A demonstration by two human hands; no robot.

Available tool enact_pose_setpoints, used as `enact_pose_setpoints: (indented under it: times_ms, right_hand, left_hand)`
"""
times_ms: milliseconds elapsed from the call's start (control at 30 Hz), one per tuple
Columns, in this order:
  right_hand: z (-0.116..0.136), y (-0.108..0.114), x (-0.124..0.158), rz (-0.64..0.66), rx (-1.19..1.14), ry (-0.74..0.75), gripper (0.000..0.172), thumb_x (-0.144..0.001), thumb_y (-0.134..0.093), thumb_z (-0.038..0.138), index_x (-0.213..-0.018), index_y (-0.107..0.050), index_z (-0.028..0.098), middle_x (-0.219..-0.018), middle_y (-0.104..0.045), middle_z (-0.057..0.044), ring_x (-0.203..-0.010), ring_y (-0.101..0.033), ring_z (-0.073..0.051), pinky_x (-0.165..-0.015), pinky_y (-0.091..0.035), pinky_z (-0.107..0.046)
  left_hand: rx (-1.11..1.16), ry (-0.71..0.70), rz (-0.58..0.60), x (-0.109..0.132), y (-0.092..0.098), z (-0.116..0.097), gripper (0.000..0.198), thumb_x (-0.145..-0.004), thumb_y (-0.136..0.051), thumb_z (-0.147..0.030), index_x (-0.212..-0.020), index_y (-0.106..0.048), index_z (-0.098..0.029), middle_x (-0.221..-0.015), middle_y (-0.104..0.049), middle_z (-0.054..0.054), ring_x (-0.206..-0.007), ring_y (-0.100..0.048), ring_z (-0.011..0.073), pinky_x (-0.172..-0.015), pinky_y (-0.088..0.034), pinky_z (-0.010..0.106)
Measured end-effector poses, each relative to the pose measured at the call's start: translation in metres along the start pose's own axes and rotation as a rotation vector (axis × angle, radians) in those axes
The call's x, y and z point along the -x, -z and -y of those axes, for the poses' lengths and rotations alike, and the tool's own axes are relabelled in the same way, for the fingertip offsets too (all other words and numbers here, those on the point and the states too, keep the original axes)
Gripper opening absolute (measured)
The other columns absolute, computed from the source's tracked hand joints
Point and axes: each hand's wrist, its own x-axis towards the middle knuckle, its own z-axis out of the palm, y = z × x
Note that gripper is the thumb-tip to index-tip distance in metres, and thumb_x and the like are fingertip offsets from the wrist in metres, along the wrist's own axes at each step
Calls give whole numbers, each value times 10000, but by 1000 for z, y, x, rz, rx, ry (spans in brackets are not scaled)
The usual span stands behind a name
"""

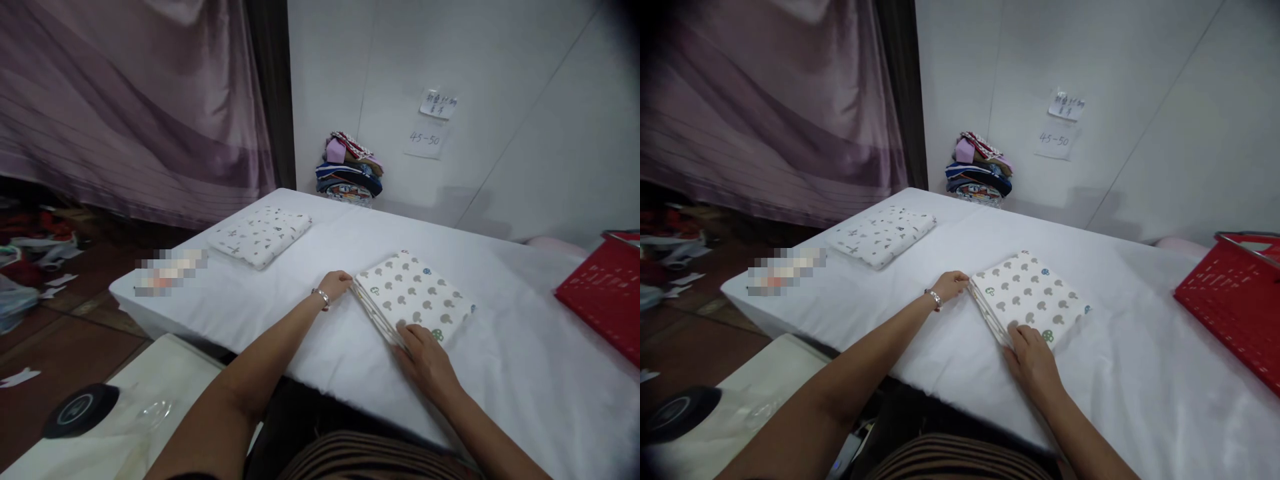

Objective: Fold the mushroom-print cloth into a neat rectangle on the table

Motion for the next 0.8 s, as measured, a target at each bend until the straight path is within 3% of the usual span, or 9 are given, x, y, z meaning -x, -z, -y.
enact_pose_setpoints:
  times_ms: [100, 200, 533, 800]
  right_hand:
    - [2, -2, -4, -1, 50, -37, 284, -861, -478, 285, -1112, -535, 162, -954, -572, -100, -876, -535, -235, -715, -460, -342]
    - [3, -4, -7, 12, 89, -69, 301, -858, -478, 291, -1119, -535, 151, -935, -575, -103, -880, -539, -242, -698, -458, -341]
    - [5, -3, -6, 42, 95, -5, 323, -849, -477, 235, -1159, -521, 152, -961, -575, -104, -858, -536, -227, -721, -463, -349]
    - [8, -5, -6, 107, 172, 1, 398, -815, -528, 229, -1196, -496, 119, -1029, -563, -122, -890, -513, -241, -746, -443, -361]
  left_hand:
    - [-79, -57, -7, 1, -6, 2, 121, -734, -608, -253, -795, -670, -169, -810, -666, 16, -750, -589, 135, -703, -459, 227]
    - [-149, -71, -5, -5, -11, -1, 85, -695, -622, -241, -684, -659, -164, -728, -647, 12, -716, -573, 149, -682, -446, 239]
    - [-192, -17, -20, -11, -10, 1, 150, -751, -567, -295, -814, -658, -194, -839, -649, 27, -678, -564, 143, -559, -429, 218]
    - [-162, -19, -42, -14, -14, -2, 155, -784, -535, -275, -824, -653, -184, -834, -650, 23, -727, -575, 136, -617, -452, 209]
